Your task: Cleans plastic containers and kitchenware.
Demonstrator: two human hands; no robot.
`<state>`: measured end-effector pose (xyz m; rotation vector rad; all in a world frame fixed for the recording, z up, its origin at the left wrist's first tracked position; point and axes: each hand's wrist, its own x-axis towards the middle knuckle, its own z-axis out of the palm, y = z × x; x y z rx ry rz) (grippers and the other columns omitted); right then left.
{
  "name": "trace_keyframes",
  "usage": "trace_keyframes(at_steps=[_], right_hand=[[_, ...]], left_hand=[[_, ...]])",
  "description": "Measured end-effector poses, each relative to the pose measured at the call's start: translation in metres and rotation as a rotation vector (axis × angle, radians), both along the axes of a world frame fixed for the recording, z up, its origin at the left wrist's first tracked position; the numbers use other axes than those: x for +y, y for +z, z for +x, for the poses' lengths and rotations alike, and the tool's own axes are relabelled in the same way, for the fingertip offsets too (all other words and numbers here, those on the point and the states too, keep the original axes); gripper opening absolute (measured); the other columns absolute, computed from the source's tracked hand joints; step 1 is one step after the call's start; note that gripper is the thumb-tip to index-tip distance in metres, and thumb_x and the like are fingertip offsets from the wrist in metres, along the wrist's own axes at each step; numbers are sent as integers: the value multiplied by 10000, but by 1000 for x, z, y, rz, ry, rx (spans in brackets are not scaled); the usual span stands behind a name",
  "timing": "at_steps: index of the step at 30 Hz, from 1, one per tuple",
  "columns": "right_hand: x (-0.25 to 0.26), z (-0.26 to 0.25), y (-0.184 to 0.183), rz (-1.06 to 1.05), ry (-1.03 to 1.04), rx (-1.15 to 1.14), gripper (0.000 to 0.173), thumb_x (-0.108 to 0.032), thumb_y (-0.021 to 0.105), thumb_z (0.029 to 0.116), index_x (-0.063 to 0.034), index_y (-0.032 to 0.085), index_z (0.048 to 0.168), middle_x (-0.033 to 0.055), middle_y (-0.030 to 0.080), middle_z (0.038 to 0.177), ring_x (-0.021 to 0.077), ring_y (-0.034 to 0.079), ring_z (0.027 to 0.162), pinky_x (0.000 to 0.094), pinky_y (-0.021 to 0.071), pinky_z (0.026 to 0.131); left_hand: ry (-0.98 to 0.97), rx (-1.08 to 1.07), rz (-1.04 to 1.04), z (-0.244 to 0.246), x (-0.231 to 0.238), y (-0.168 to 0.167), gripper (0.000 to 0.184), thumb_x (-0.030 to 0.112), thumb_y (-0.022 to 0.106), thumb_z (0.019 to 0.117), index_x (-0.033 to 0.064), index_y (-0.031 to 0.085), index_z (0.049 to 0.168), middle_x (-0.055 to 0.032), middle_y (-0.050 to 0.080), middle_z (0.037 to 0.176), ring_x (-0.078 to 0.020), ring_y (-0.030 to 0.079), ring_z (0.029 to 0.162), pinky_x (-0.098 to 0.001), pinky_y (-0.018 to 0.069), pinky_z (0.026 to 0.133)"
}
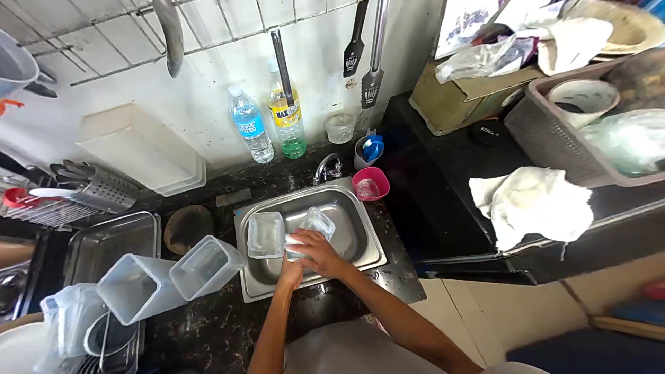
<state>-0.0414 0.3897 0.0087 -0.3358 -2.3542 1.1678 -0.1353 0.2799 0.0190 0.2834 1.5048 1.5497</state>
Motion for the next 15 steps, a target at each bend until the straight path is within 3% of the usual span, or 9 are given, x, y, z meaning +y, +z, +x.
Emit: trace_keyframes(at_steps=[4,7,9,12,13,15], right_hand=[[46,-5,-18,-26,-157,-32,364,-207,609,980,-188,708,1330,58,583,1490,308,415,1476,585,296,1217],[61,-7,-33,-236,-267,12,406,-158,602,987,-159,662,1388,83,538,1526,282,463,1429,535,381,1168],[59,-5,-42,-459,-420,127,392,-111,556,1000,-45,641,1376,154,552,1493,273,504,1397,460,426,1161],[23,-9,-48,-871,-648,269,469,-115,452,1063,47,436,1502,229,499,1503,234,527,1359,375,453,1126],[6,-12,-44,-1014,-682,280,514,-157,418,1087,32,329,1556,235,471,1513,223,532,1339,368,462,1108],[-27,-19,-34,-1226,-730,274,542,-231,391,1104,-26,270,1590,210,493,1488,218,569,1280,379,501,1059]], left_hand=[[-63,60,85,1,-7,-7,711,-126,550,896,-33,251,1534,-191,569,1353,-216,656,1122,-404,589,937],[43,-49,150,5,-12,-8,656,-152,476,910,-4,259,1511,-201,602,1304,-284,689,1064,-472,612,880],[151,-148,211,5,-12,-7,642,-151,421,938,25,224,1523,-225,606,1299,-348,694,1056,-528,611,866],[322,-274,292,7,-5,-3,633,-117,369,973,76,159,1539,-251,589,1322,-407,679,1084,-575,594,873],[357,-281,303,8,1,-5,646,-115,373,981,73,143,1555,-251,580,1333,-396,676,1092,-566,591,884],[407,-238,312,9,16,-9,662,-113,419,984,52,151,1567,-233,565,1357,-335,659,1120,-514,578,924]])
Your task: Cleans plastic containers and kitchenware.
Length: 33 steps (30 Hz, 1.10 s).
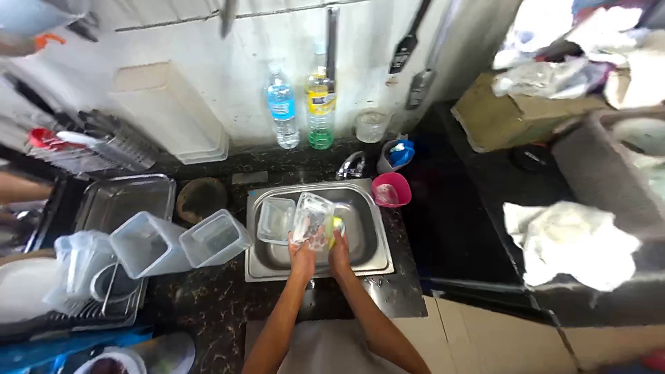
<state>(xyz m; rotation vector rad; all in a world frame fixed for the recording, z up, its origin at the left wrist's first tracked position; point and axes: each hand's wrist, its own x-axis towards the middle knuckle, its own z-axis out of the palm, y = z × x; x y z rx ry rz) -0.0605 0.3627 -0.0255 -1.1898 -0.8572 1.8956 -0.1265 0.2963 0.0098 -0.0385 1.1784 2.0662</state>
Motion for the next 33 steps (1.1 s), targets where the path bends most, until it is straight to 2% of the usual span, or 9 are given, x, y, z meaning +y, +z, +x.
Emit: trace_keyframes(at_steps=[3,5,8,12,17,22,26,30,33], right_hand=[[-34,0,8,-197,96,12,512,-292,385,1112,-69,319,1569,169,547,1426,214,591,1234,400,515,1029],[-35,5,4,-190,214,-51,475,-272,406,1107,-41,389,1521,171,604,1334,209,635,1141,392,548,960],[-21,18,-6,-170,293,-149,475,-267,406,1106,-31,404,1518,189,602,1339,231,631,1143,408,539,962],[-5,35,-14,-173,266,-232,490,-282,383,1112,-39,380,1538,203,589,1370,258,624,1174,434,538,966],[-3,40,-20,-138,262,-248,486,-291,391,1107,-54,401,1531,187,632,1319,245,654,1132,427,563,930],[-19,32,-9,-150,322,-258,472,-287,406,1095,-70,428,1513,177,648,1281,244,666,1089,427,572,897],[-29,32,8,-113,307,-208,456,-259,399,1095,-61,425,1504,155,659,1260,213,677,1069,398,583,894],[-43,39,4,-127,311,-215,465,-259,399,1085,-85,413,1516,132,670,1239,189,687,1046,382,593,875],[-56,37,-10,-154,345,-241,483,-272,414,1090,-84,397,1534,138,651,1272,194,669,1076,384,577,899]], left_hand=[[6,251,-107,-15,8,-2,637,-104,512,958,-33,243,1531,-245,557,1377,-294,638,1184,-465,560,1004],[-79,564,-382,-35,-1,13,543,-49,556,951,-111,361,1454,-265,590,1321,-269,629,1192,-410,527,1040],[-135,849,-793,-66,-21,42,426,51,616,955,-90,515,1344,-255,688,1122,-341,687,1064,-496,546,964],[-289,891,-1051,-108,-33,60,467,125,641,978,-19,509,1402,-288,681,1118,-440,674,1062,-609,521,951],[-368,983,-1094,-122,-31,71,430,93,628,974,-20,517,1374,-311,676,1054,-492,677,978,-653,544,836],[-473,1080,-1204,-151,-17,31,583,230,670,986,27,462,1491,-267,598,1352,-464,629,1166,-631,530,943],[-279,1325,-1245,-184,-55,62,295,185,589,1020,83,687,1280,-173,662,1286,-388,635,1178,-582,545,929],[-303,1302,-1392,-229,-114,70,241,120,590,994,-29,674,1163,-284,637,1213,-487,618,1143,-658,545,860],[-376,1298,-1509,-241,-133,58,271,101,587,988,-61,647,1195,-308,626,1236,-496,595,1175,-644,492,960]])
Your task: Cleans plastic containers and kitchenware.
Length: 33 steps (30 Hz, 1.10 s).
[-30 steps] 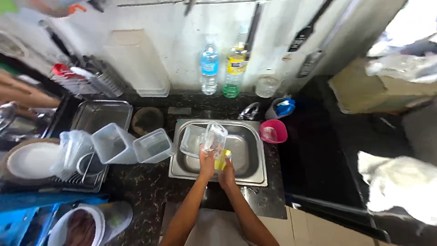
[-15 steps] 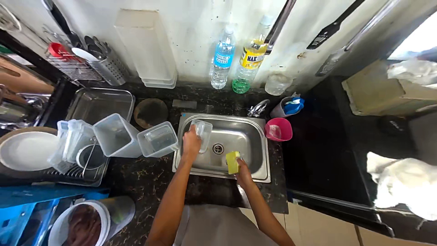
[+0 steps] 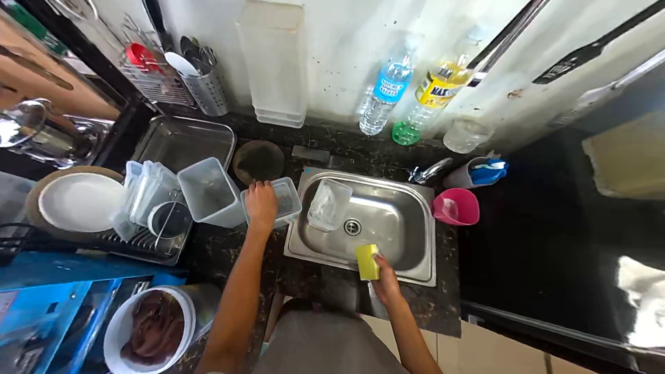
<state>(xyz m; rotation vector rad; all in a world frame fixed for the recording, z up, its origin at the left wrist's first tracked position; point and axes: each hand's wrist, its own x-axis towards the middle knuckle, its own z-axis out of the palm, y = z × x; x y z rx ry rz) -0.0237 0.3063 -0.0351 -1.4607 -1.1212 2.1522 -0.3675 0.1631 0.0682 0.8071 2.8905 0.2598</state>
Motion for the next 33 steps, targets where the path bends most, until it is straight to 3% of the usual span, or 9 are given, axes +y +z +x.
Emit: trace_keyframes(at_steps=[3,6,10,17,22,26,28,31,33], right_hand=[[-13,-11,-4,-22,27,16,448,-247,421,1088,-62,436,1496,142,655,1254,202,669,1072,392,577,900],[-23,-25,0,-31,74,47,445,-249,418,1089,-68,443,1494,136,667,1238,197,676,1056,389,582,892],[-24,-44,5,3,124,103,493,-249,409,1075,-73,380,1535,154,651,1257,211,674,1057,399,581,887],[-12,-41,17,93,132,144,533,-226,433,1071,-85,324,1573,164,623,1303,202,661,1080,382,572,906],[-4,-29,13,65,80,180,509,-241,411,1086,-77,342,1564,164,641,1269,208,670,1064,382,572,903],[-2,-2,9,79,50,154,507,-231,418,1077,-65,346,1550,162,643,1252,199,674,1042,371,577,889],[2,8,15,92,29,149,534,-243,433,1069,-78,331,1566,164,633,1279,203,666,1065,379,570,903],[10,11,26,190,9,173,537,-237,466,1052,-85,367,1557,167,613,1330,209,649,1099,395,559,916],[21,0,39,372,42,215,529,-194,487,1032,-71,419,1542,150,557,1454,193,609,1211,379,531,983]], left_hand=[[0,-27,-47,-2,-3,-8,450,190,671,951,-1,609,1354,-270,550,1401,-507,502,1284,-665,423,1026],[-26,33,29,6,-15,-13,423,208,771,882,49,683,1264,-209,572,1392,-500,494,1268,-711,415,976],[-10,-78,14,11,-17,5,358,118,661,954,111,683,1312,-201,580,1414,-432,513,1324,-656,386,1077],[-171,-56,100,56,-32,51,345,21,597,988,76,627,1327,-267,687,1097,-496,683,953,-664,545,792],[-321,-15,97,77,-38,34,393,-48,527,986,99,635,1334,-258,684,1141,-474,680,1030,-631,548,846],[-356,190,271,112,-48,31,311,-93,595,919,25,688,1191,-256,669,1263,-450,660,1166,-613,536,950],[-306,197,363,132,-41,39,275,-57,560,953,-42,662,1208,-274,634,1333,-457,639,1212,-614,515,1002],[-206,19,567,161,-11,37,411,36,491,1010,-92,530,1398,-259,626,1352,-409,701,1081,-553,573,906],[-173,-180,859,178,23,18,394,14,491,981,-148,482,1340,-282,656,1195,-369,691,1003,-512,572,873]])
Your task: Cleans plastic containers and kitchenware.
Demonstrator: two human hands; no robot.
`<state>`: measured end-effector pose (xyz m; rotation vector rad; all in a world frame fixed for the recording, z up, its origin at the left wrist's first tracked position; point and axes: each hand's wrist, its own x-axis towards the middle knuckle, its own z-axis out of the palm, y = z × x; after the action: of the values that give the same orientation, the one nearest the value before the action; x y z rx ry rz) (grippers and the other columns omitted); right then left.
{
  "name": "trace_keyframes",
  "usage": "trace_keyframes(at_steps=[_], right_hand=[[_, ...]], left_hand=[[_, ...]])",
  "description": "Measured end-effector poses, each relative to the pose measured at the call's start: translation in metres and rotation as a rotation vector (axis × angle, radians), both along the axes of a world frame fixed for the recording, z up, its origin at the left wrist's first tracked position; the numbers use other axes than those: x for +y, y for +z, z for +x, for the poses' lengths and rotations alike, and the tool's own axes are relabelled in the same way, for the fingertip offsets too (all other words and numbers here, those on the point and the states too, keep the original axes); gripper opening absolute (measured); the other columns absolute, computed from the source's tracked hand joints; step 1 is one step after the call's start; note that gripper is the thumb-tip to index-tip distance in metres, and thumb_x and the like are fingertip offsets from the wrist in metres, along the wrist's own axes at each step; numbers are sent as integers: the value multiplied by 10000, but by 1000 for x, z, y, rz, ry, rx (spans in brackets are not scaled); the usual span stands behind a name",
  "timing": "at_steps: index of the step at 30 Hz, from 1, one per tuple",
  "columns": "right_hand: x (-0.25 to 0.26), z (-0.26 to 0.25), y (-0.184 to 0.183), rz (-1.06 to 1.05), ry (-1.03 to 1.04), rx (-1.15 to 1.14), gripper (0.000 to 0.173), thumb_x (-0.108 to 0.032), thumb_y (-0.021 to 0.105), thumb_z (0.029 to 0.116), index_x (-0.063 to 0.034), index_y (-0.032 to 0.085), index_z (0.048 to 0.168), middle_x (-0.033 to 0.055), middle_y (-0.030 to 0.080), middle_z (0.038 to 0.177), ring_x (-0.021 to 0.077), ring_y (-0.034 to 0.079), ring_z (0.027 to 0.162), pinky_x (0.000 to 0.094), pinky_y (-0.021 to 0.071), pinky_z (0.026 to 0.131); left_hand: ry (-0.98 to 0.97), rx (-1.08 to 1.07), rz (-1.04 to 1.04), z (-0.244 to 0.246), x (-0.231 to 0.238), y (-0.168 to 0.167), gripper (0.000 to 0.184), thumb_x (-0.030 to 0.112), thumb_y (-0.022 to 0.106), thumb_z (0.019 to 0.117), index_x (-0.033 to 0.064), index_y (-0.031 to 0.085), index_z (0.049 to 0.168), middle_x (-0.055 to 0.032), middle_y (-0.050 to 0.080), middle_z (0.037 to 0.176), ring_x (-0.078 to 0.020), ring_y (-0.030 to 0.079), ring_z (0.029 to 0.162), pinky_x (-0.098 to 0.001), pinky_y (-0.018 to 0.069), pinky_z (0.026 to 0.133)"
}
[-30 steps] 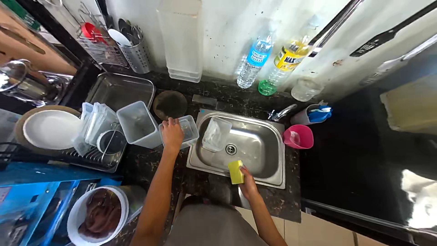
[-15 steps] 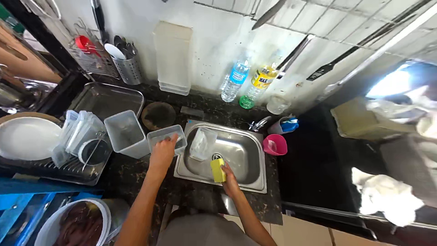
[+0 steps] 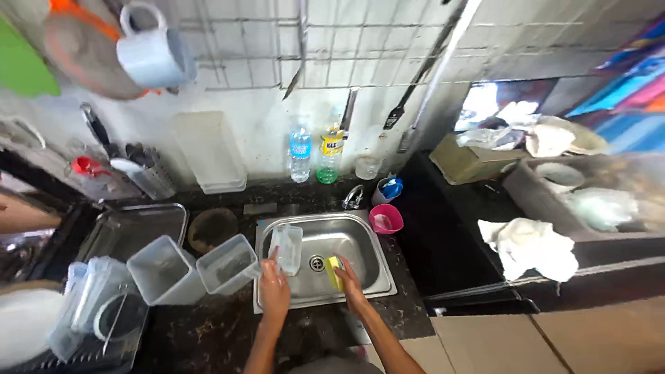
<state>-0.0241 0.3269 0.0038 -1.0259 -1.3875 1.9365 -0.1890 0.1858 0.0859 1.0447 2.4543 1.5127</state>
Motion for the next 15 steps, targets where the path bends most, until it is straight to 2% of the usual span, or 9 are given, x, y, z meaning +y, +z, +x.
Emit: trace_keyframes(at_steps=[1,2,4,5,7,9,11,13,15], right_hand=[[7,-9,7,116,15,10,534,-180,496,1023,-53,427,1538,150,506,1519,187,561,1299,368,500,1045],[15,-21,11,239,13,5,539,-182,524,1016,-26,443,1525,168,462,1558,204,501,1383,370,455,1120],[30,-46,1,467,-59,-113,549,-241,597,990,-3,518,1478,233,439,1561,331,405,1462,475,340,1219],[30,-54,-11,542,-95,-194,531,-268,628,984,-23,565,1451,243,468,1540,391,407,1450,540,317,1215],[14,-59,-28,642,-45,-276,475,-292,637,988,-81,626,1413,206,537,1495,407,447,1416,578,342,1193],[-3,-57,-25,758,93,-181,371,-175,644,960,-81,704,1314,157,628,1410,357,504,1385,570,358,1191],[-4,-48,-12,845,205,-126,305,-106,653,936,-95,758,1222,113,676,1356,341,530,1363,589,363,1167],[10,-52,-3,851,126,-208,301,-103,649,909,-116,779,1180,129,676,1343,346,557,1331,597,407,1120],[13,-66,0,822,45,-323,317,-132,638,914,-156,779,1197,137,654,1364,342,561,1313,583,416,1108]], left_hand=[[-49,-170,135,9,18,-15,411,1,466,973,-166,407,1343,-291,634,1223,-331,676,1072,-470,572,920],[-127,-369,266,18,35,-32,476,7,422,976,-154,305,1409,-302,584,1328,-315,659,1162,-448,582,953],[-275,-805,398,38,60,-58,622,118,376,1027,26,139,1594,-230,392,1574,-324,561,1323,-497,576,975],[-295,-967,403,48,66,-68,629,148,365,1050,107,122,1628,-184,341,1612,-303,524,1343,-499,552,982],[-258,-1156,406,55,75,-83,556,285,319,1106,201,141,1627,-137,426,1550,-249,539,1303,-469,520,1014],[-254,-1238,436,45,78,-82,579,517,222,1093,231,237,1597,-96,559,1429,-212,619,1187,-447,556,942],[-319,-1297,491,37,73,-83,698,644,113,1044,230,215,1598,-86,532,1476,-215,614,1203,-442,552,936],[-311,-1339,509,38,75,-82,675,623,82,1055,229,305,1555,-56,617,1321,-165,651,1090,-377,583,858],[-275,-1402,506,41,80,-78,709,623,76,1057,171,404,1494,-68,630,1283,-176,634,1109,-405,560,907]])
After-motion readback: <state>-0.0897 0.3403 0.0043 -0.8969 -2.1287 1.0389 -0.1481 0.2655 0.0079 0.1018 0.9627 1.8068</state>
